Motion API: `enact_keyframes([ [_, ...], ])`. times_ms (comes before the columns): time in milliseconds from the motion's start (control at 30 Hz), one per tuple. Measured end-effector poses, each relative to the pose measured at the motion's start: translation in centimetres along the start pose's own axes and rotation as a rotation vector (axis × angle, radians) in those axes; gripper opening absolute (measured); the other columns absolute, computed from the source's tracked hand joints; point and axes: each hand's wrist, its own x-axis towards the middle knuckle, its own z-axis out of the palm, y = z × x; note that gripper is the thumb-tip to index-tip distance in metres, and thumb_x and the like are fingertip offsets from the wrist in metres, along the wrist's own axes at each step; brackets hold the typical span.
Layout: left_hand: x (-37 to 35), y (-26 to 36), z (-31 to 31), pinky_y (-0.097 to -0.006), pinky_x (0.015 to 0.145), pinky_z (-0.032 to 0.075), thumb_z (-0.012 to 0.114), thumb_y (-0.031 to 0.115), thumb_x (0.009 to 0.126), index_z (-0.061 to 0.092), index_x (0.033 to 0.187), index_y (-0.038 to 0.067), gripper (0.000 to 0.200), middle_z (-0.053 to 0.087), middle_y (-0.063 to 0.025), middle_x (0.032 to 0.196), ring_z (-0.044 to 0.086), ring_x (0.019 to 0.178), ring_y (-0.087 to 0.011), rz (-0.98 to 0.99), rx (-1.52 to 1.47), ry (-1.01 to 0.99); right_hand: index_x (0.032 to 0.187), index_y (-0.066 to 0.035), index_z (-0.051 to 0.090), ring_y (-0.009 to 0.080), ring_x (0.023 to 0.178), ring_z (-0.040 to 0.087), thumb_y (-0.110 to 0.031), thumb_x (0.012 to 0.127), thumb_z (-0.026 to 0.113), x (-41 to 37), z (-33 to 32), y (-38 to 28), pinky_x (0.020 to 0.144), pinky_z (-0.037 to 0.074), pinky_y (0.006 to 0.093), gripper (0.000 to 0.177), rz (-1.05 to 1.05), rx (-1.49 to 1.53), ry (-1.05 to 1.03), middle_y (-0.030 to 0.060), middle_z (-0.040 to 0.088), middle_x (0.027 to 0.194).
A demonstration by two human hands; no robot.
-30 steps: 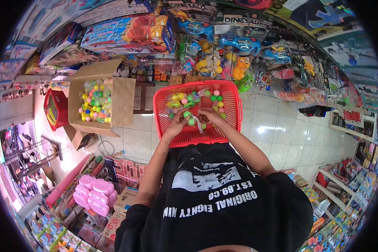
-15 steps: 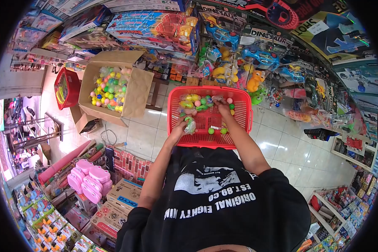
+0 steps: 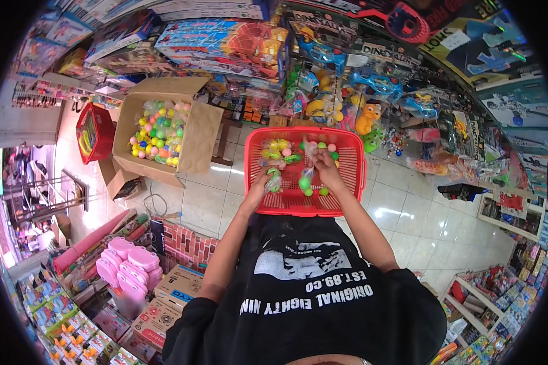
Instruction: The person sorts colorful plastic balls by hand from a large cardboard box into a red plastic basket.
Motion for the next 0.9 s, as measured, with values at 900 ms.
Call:
enact_keyframes([
  [900,-28.6,0.0,-23.8,-0.0285,0.102,0.039,0.072,0.019,0.089,0.048,0.134,0.002,0.054,0.057,-0.0049,0.125,0.052,0.119,-0.0149,0.275,-0.191,0.261,0.112,-0.001,0.057,0.0137,0.087,0.061,-0.006,0.097,0.056,-10.9,43.1,-2.1,0.082,0.049,0.0276,0.016,0.247,0.429,-0.666,0.0047,0.062,0.091],
])
